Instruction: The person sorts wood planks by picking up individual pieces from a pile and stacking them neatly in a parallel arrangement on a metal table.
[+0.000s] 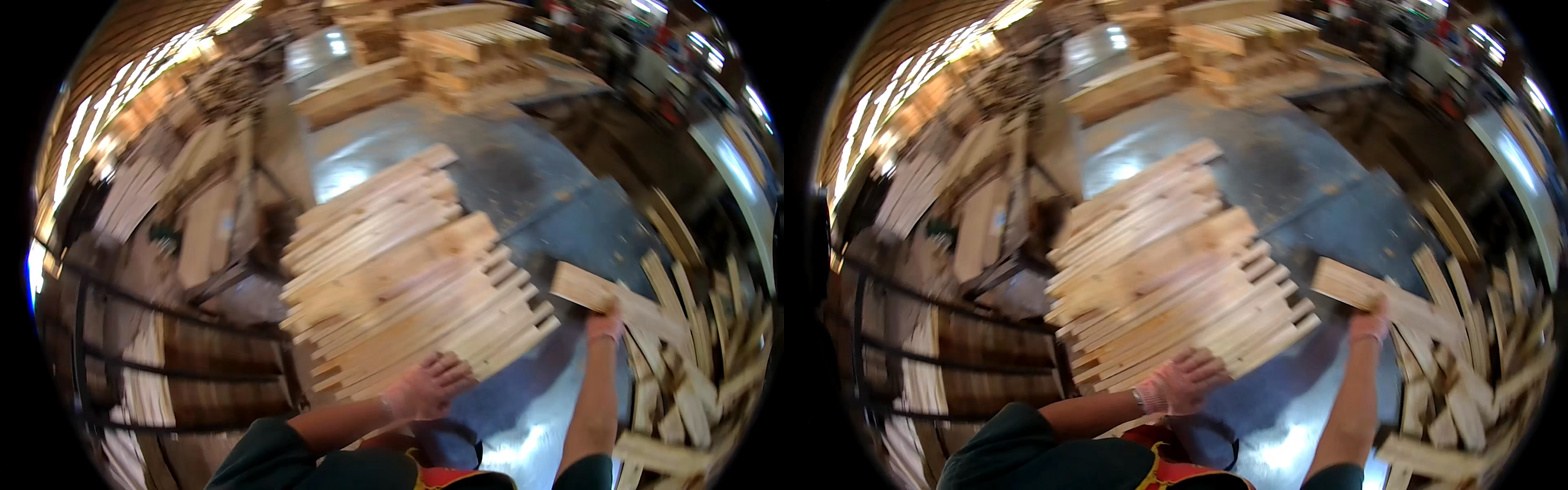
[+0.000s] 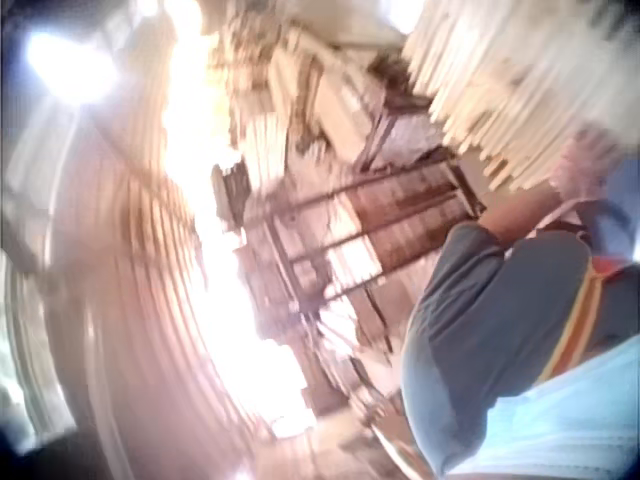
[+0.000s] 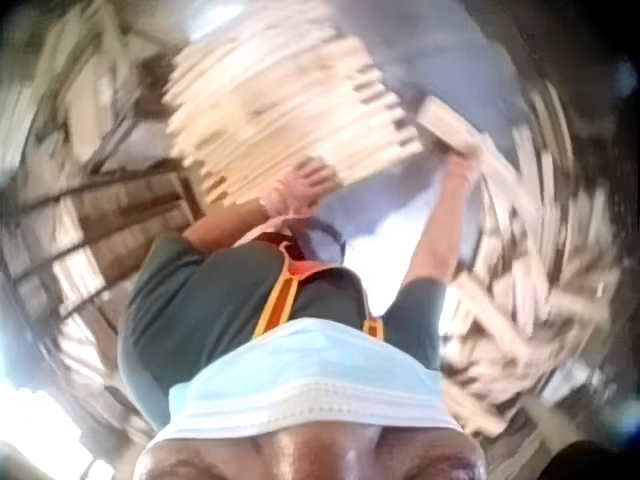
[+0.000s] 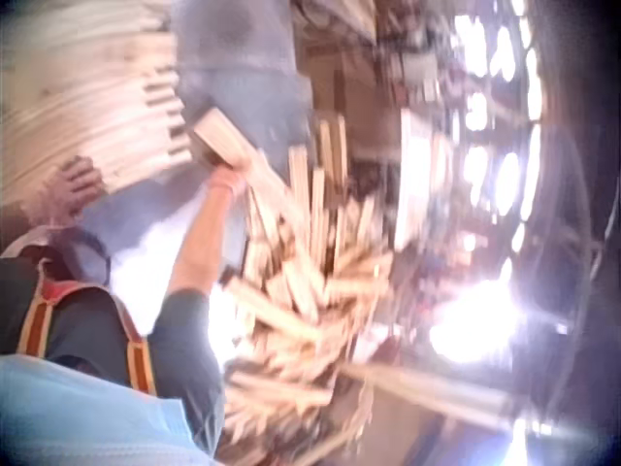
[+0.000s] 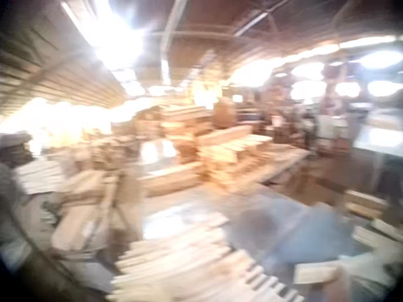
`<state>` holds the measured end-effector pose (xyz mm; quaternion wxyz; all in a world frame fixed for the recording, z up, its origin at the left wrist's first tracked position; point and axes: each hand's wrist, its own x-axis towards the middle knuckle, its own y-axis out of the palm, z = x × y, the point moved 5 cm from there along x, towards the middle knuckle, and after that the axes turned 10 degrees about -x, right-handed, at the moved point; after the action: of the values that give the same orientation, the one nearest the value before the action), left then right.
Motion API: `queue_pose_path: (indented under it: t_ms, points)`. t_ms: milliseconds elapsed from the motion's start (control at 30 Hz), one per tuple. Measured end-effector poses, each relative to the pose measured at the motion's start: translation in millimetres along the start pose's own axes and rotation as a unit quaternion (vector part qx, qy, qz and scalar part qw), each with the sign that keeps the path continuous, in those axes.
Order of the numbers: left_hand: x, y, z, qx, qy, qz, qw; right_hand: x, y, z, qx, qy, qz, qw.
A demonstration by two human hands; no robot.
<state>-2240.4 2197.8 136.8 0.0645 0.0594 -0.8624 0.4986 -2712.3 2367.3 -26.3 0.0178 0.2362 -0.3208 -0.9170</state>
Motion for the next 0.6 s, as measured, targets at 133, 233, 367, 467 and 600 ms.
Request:
queue_pose_path:
  t_ms: [133,233,367,467,600]
  points:
    - [-20.4,-5.4,2.8,-0.002,-0.001,-0.007,1.0,-30.1,25.5,37.9,-0.005,0.01,0.111,0.994]
    - [-23.7,2.7,4.0,0.016,-0.017,-0.001,1.0,-175.5,33.9,48.9,-0.137,-0.019,0.101,0.985]
    - [-16.0,2.4,2.3,0.058,-0.033,0.048,0.997,-263.3,-87.4,-15.3,-0.235,-0.001,0.013,0.972]
    - [-27.9,10.4,9.3,0.065,-0.013,-0.002,0.998,-335.6,-127.6,-85.3,-0.342,0.025,0.005,0.94]
    - [-25.4,-2.5,-5.8,0.034,-0.089,0.04,0.995,-446.9,-65.2,-175.7,-0.523,0.151,0.163,0.823]
